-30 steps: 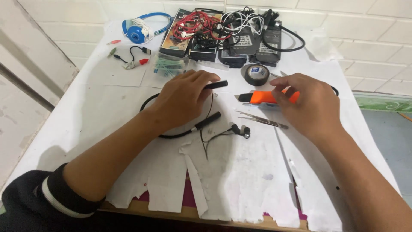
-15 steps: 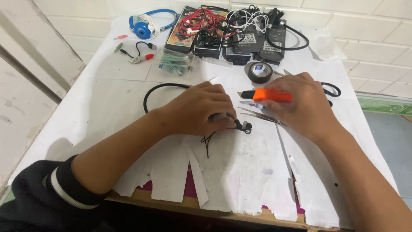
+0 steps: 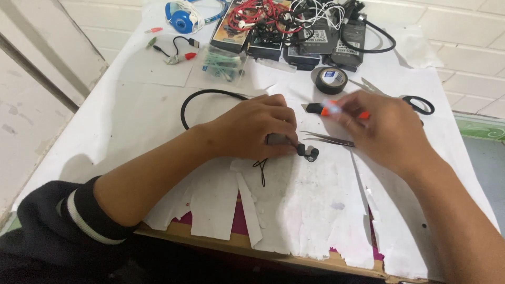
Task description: The person is repairing a pair of neckband headphones by stripping wires and applying adhesive.
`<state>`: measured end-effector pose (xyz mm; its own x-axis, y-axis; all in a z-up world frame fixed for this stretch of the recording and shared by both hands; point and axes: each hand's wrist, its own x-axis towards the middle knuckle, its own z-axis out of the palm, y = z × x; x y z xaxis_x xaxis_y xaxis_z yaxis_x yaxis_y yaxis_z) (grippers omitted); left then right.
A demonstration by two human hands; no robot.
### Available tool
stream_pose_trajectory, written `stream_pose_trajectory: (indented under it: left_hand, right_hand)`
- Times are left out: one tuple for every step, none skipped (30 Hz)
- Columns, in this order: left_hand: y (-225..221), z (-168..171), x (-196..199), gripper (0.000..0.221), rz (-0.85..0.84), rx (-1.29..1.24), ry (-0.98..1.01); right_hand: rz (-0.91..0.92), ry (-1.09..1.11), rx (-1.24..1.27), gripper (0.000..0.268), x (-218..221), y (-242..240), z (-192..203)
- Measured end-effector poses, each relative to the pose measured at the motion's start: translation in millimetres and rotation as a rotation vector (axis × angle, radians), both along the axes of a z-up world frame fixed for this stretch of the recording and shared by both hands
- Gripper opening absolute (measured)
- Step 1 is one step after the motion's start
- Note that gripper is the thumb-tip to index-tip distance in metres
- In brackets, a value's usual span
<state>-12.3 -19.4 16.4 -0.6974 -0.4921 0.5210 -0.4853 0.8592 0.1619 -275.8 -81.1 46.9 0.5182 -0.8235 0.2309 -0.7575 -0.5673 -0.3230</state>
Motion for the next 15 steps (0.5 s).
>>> stream_pose_trajectory:
  left_hand:
    - [-0.2,0.0,0.5,0.010,0.001,0.001,0.002]
    - [-0.1,-0.6,0.8,0.009,-0.002,0.005,0.003]
    - [0.0,-1.3,1.2,0.008,-0.004,0.009,0.005]
    - [0.3,-0.3,1.5,0.008,-0.004,0.011,0.008]
    - [0.4,0.7,1.9,0.008,-0.003,0.024,-0.015]
    - [0.5,1.6,2.3,0.009,-0.002,0.037,-0.037]
    - [0.3,1.7,3.3,0.009,-0.002,0.039,-0.034]
    - [0.0,2.0,4.8,0.008,-0.007,0.021,-0.030]
    - [-0.2,2.4,6.4,0.008,-0.012,0.004,-0.026]
    - [-0.3,2.5,6.4,0.008,-0.012,0.006,-0.023]
    - [-0.3,2.7,6.4,0.007,-0.009,0.005,-0.035]
    - [-0.8,3.1,6.7,0.007,-0.007,0.003,-0.046]
    - [0.1,4.5,6.4,0.007,-0.006,0.004,-0.044]
    - [1.0,5.5,5.6,0.008,-0.010,0.042,-0.060]
    - [1.9,6.4,4.9,0.008,-0.014,0.079,-0.076]
  right_hand:
    - [0.001,0.002,0.001,0.020,-0.3,2.0,2.8]
    - [0.059,-0.160,0.059,0.019,-0.8,4.4,5.1]
    - [0.116,-0.322,0.117,0.024,-1.2,6.7,7.3]
    - [0.116,-0.319,0.119,0.024,-0.2,8.2,7.3]
    - [0.112,-0.457,0.174,0.017,0.9,9.8,7.2]
    - [0.107,-0.594,0.229,0.011,2.0,11.3,7.1]
    - [0.107,-0.591,0.231,0.011,1.7,12.6,9.6]
    - [0.160,-0.632,0.300,0.009,1.9,13.8,12.2]
    - [0.214,-0.671,0.370,0.016,2.2,15.0,14.8]
    - [0.213,-0.669,0.373,0.016,5.3,17.9,16.8]
    - [0.195,-0.715,0.439,0.023,8.4,20.7,18.9]
    - [0.176,-0.761,0.505,0.030,11.7,23.1,21.2]
    - [0.176,-0.759,0.507,0.030,10.0,20.9,18.7]
    - [0.234,-0.847,0.592,0.035,7.9,18.8,16.0]
    - [0.291,-0.935,0.678,0.041,5.7,16.6,13.3]
